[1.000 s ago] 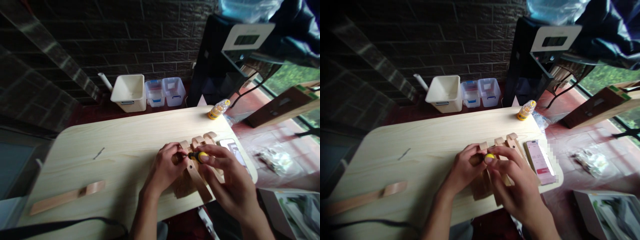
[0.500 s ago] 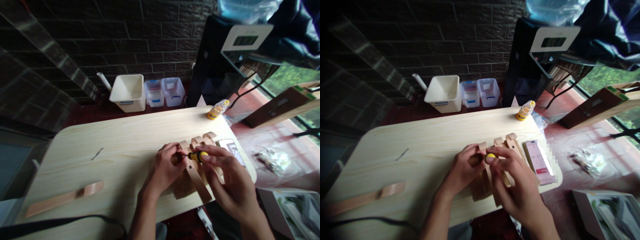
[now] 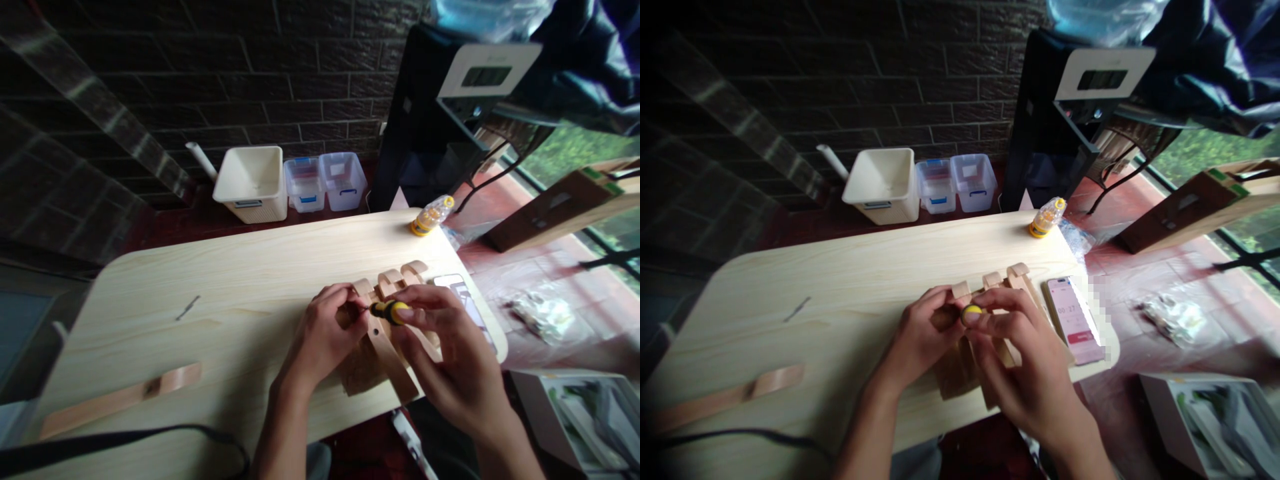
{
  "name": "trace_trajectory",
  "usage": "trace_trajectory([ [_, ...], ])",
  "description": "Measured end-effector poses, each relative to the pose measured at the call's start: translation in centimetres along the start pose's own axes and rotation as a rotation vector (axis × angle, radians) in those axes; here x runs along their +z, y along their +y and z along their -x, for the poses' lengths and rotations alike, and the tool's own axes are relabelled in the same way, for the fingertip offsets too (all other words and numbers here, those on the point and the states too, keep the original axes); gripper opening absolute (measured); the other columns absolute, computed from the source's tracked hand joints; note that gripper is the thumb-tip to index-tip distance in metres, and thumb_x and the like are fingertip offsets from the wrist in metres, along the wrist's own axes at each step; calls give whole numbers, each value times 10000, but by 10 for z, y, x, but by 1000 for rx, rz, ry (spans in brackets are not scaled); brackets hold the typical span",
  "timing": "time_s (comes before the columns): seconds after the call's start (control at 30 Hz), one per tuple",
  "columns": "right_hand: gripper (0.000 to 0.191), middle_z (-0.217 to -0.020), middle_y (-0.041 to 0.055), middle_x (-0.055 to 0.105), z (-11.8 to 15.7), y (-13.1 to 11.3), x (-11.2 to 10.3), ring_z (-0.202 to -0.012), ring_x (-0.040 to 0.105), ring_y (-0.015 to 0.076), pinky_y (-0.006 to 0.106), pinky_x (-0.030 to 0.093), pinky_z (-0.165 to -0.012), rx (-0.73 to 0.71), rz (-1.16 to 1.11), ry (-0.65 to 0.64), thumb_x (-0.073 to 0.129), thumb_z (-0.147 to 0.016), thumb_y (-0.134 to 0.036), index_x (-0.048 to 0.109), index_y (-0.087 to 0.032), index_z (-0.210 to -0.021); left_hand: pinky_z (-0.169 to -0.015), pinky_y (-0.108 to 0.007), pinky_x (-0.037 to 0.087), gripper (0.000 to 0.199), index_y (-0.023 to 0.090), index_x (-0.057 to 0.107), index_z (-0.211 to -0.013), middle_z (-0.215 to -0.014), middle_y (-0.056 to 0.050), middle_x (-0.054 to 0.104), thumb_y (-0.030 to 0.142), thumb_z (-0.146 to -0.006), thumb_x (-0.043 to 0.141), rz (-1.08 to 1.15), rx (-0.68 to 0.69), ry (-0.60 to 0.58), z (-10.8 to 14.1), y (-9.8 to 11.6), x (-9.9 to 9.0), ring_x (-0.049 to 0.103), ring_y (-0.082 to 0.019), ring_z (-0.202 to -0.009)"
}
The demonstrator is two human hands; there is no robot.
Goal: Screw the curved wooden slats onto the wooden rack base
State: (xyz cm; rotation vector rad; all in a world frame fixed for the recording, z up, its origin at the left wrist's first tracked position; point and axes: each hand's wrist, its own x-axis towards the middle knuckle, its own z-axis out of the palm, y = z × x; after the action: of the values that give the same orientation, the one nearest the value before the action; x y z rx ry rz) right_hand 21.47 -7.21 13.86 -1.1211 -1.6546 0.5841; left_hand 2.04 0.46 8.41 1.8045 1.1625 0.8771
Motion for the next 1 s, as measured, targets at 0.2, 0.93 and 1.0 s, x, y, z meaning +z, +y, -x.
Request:
trace_trajectory([
  [0.2,428,-1476,117,688,-1,-1,1,-1416,684,265,448,620,-1131,-4,-14,-37,649,-1028,-2,643,-284,-1349,-1021,-372,598,74,245,717,-896,-1070,-37,801,181,-907,752,-13,-1,1,-1,0,0,766,-254,-1086],
  [0.93,398,-1467,100,696,-4,-4,-2,-1432,676,220,357,595,-1148,-34,12,-52,651,-1036,-5,629,-273,-1330,-1031,-371,584,31,240,742,-949,-1111,-49,796,220,-925,736,-13,-31,-24,0,0,-1,754,-263,-1121],
  [1.0,380,-1414,79,709,-4,-4,-2,-1409,683,193,315,590,-1139,-42,17,-49,654,-1039,-9,635,-275,-1310,-1027,-371,578,20,236,732,-944,-1100,-49,791,227,-927,728,-9,-40,-25,0,1,-1,752,-261,-1110],
])
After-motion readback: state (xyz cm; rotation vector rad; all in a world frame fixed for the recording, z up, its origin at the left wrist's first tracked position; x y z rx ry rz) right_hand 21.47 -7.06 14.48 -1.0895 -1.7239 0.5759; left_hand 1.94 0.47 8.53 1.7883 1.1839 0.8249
